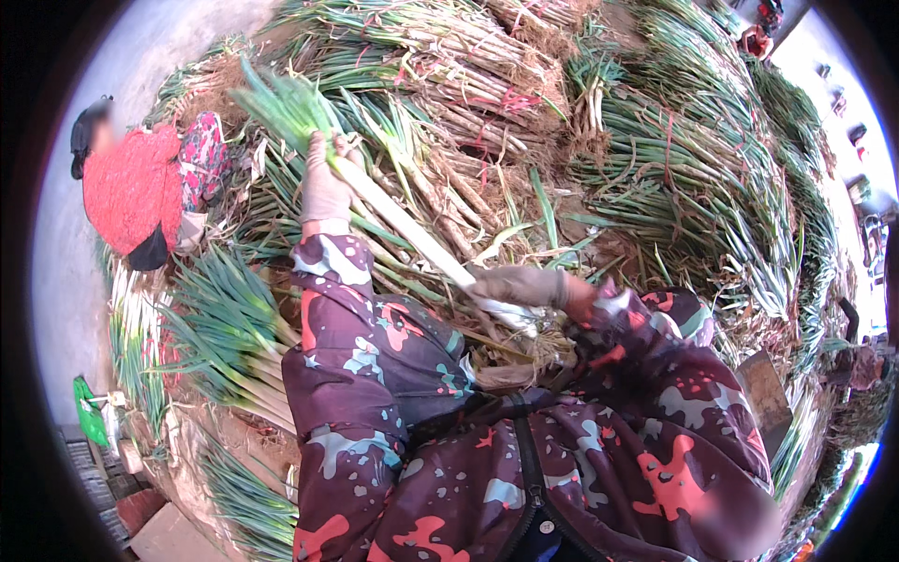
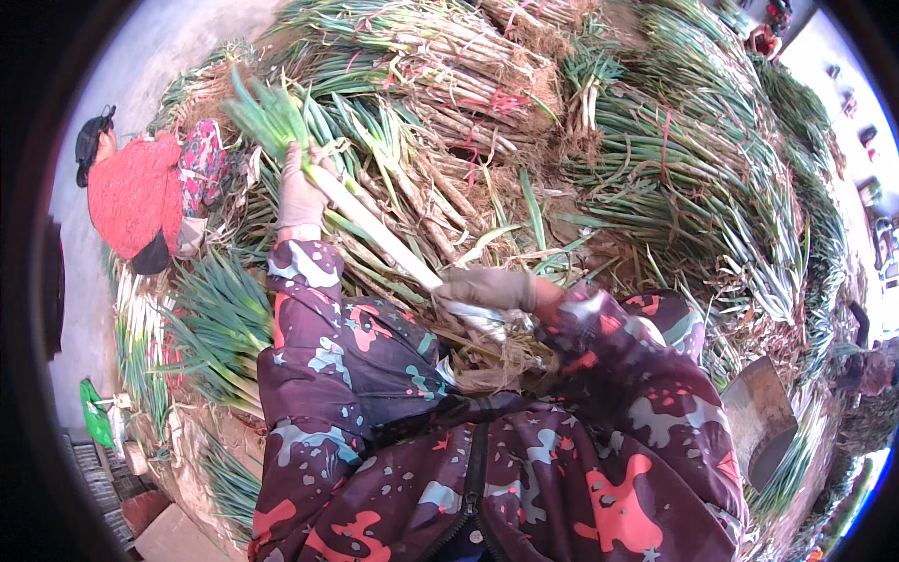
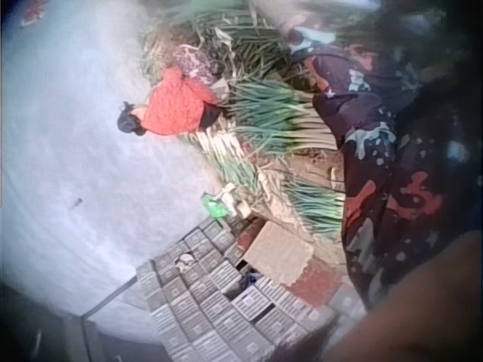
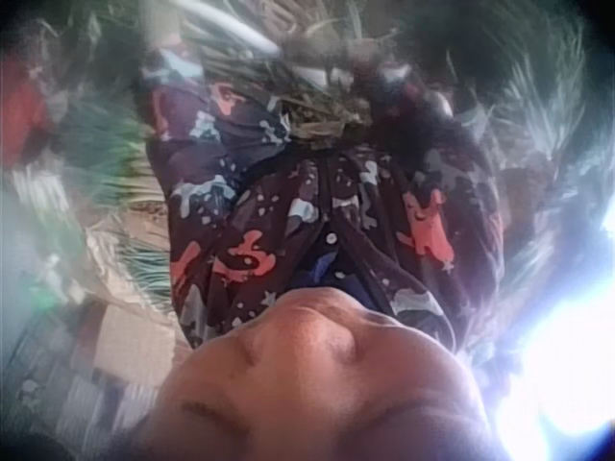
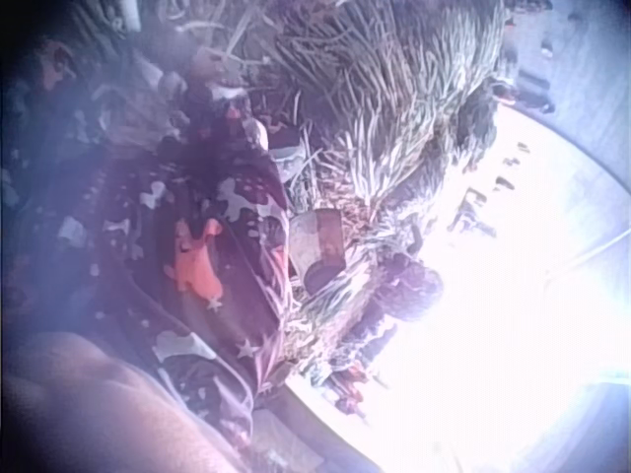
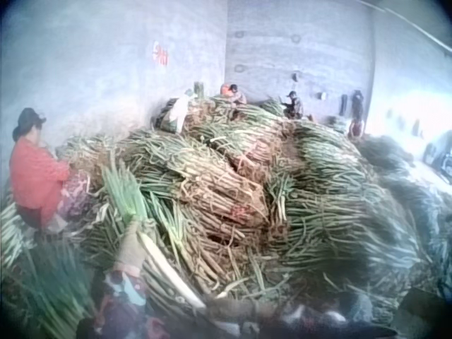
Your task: The person sits on the ground and repeatedly picks up green onions, removes the root ends and outer layers by hand, and places the trimmed onions into a pile. The process is continuous and repetitive.
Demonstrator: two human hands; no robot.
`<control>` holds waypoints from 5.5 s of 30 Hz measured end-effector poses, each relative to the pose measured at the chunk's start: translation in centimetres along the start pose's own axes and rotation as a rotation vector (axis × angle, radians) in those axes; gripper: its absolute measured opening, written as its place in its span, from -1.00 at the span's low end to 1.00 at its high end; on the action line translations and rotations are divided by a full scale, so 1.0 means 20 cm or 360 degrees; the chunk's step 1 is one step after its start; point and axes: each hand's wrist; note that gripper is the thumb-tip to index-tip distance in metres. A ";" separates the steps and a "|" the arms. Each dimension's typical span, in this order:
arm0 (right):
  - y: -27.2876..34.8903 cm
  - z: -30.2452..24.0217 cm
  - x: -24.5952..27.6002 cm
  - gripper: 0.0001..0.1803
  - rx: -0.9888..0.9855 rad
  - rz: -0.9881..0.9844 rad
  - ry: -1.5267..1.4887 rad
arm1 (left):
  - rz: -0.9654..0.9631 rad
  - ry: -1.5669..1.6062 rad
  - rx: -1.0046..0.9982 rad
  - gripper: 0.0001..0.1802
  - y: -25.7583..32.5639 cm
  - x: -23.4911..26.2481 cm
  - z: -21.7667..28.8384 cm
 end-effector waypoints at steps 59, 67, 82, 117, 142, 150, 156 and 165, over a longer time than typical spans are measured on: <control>0.21 0.32 0.06 -0.61 -0.0276 0.0665 0.1301 | 0.2420 -0.2863 0.0211 -0.53 3.14 2.16 1.06; -0.37 0.51 0.22 -0.43 -0.0316 0.1074 0.1486 | 0.0551 -0.2563 -0.1257 -0.60 1.29 0.52 0.81; -0.38 0.06 0.23 -0.63 -0.0108 0.0982 -0.0481 | 0.0066 -0.1362 0.0032 -0.73 0.01 0.12 -0.22; -0.28 -0.28 0.03 -0.68 0.0530 0.1071 -0.0590 | -0.0138 -0.0377 -0.0027 -0.63 0.13 -0.16 -0.20; -0.12 0.50 -0.12 -0.50 0.0158 0.0992 -0.0458 | -0.0631 -0.0735 -0.0216 -0.39 0.19 -0.17 -0.08; -0.09 -0.11 -0.14 -0.56 0.0453 0.1351 -0.0401 | -0.1056 -0.0463 0.0538 -0.60 0.26 -0.26 -0.45; -0.23 -0.25 -0.10 -0.62 0.0566 0.1582 -0.0019 | -0.0400 -0.2413 -0.0092 -0.63 -0.24 0.46 -0.54; -0.32 0.14 -0.18 -0.61 0.0372 0.1836 0.0351 | -0.0411 -0.0065 -0.0076 -0.48 0.28 -0.38 -0.15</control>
Point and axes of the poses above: each hand's wrist, its own y-axis away from the middle knuckle, its own x-axis out of the back of the hand, z = x × y, and after that the axes turned 3 degrees about z, right-handed
